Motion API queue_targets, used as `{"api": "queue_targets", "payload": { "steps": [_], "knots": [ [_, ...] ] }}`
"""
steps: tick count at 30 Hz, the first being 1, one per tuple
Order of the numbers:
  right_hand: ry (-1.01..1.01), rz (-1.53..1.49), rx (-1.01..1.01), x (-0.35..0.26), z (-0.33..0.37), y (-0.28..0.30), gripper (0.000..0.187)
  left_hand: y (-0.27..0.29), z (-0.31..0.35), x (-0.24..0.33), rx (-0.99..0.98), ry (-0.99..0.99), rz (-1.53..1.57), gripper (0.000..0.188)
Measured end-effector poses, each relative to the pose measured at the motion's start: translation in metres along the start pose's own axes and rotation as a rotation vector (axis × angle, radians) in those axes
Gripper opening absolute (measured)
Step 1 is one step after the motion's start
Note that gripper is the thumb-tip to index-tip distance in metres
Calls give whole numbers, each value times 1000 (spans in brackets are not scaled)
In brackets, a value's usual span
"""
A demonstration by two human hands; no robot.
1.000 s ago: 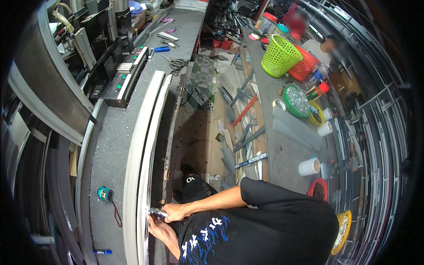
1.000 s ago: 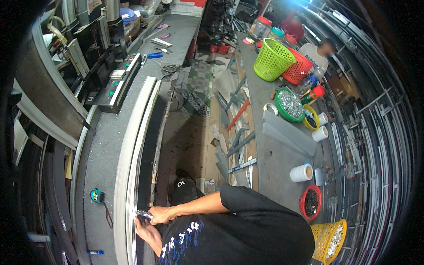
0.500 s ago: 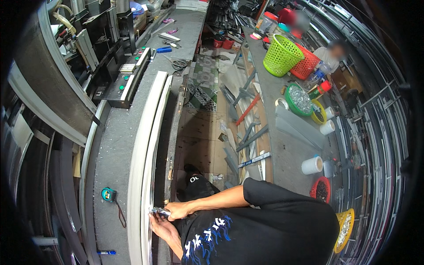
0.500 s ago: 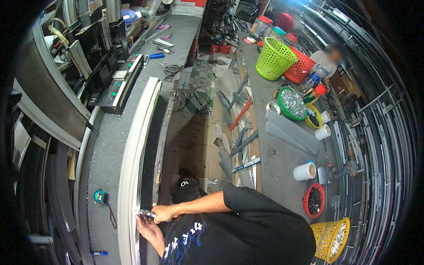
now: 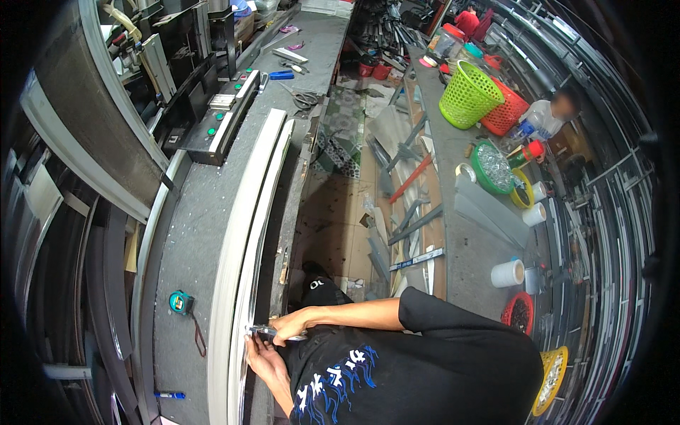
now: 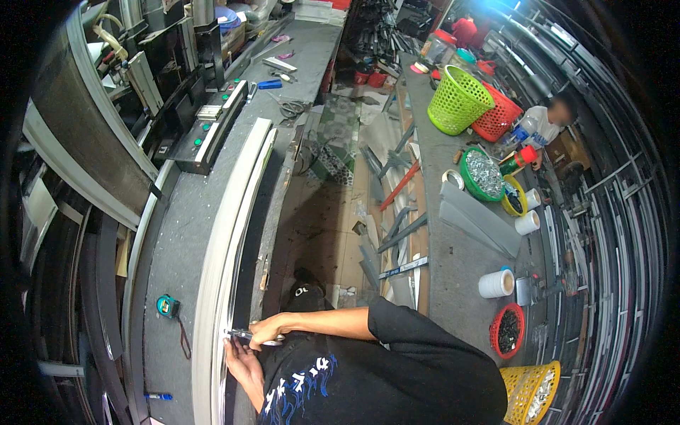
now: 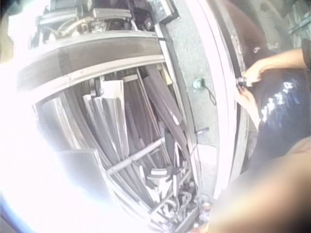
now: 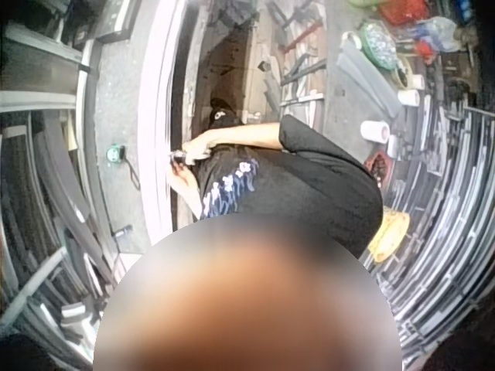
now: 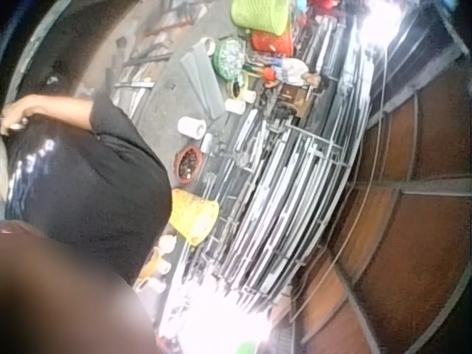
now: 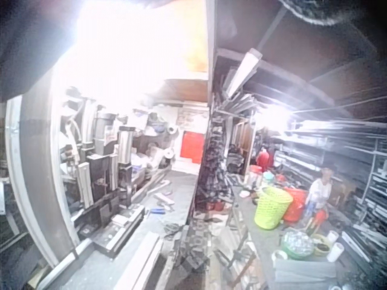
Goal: The person assembles a long white window frame by inserting small metal clips into grooves along its length using a handheld crimping tool. They repeatedly position the tool, squeeze to secure each clip, and move along the frame to the next insertion point.
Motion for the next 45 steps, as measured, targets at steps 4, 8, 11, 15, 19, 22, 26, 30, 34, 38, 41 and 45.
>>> {"api": "queue_targets", "payload": {
  "steps": [4, 8, 11, 15, 19, 22, 26, 30, 34, 38, 41, 45],
  "knots": [
    [-63, -215, -87, -8, 6, 1, 43, 3, -5, -3, 83, 52, 30, 29],
    [-184, -254, -83, -11, 9, 9, 58, 9, -9, -12, 40, 44, 127, 22],
    [-119, -19, -7, -14, 14, 16, 66, 7, -4, -12, 57, 42, 139, 24],
    [-151, 45, -45, -14, 36, 27, 64, -3, 2, 0, 107, 90, 133, 20],
    [-184, 187, 162, -19, 87, 63, 61, -7, 7, 2, 141, 153, 146, 19],
    [-109, 399, 550, -53, 155, 112, 51, -2, 3, -5, 97, 193, 185, 19],
    [107, 825, 1238, -144, 286, 152, 38, 14, -6, -13, 22, 278, 149, 17],
    [267, 1245, 1739, -225, 395, 125, 38, 24, -13, -20, -8, 299, 117, 27],
    [427, 1541, 1940, -272, 451, 79, 47, 32, -20, -26, -59, 296, 172, 29],
    [400, 1726, 2105, -297, 483, 49, 49, 42, -27, -36, -10, 329, 170, 29],
    [277, 2010, 2237, -303, 497, 39, 62, 38, -32, -38, 53, 347, 154, 30],
    [332, 2238, 2222, -300, 518, 37, 66, 19, -21, -18, -137, 464, 182, 36]
  ]
}}
Point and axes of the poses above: each hand's wrist, its own z-axis away from the middle knuckle, its own y-axis out of the back of the hand, x = y × z, the point moved 3 cm from there along -z, towards the middle knuckle, and after that the axes turned 13 degrees about -z, right-handed, at the moved point
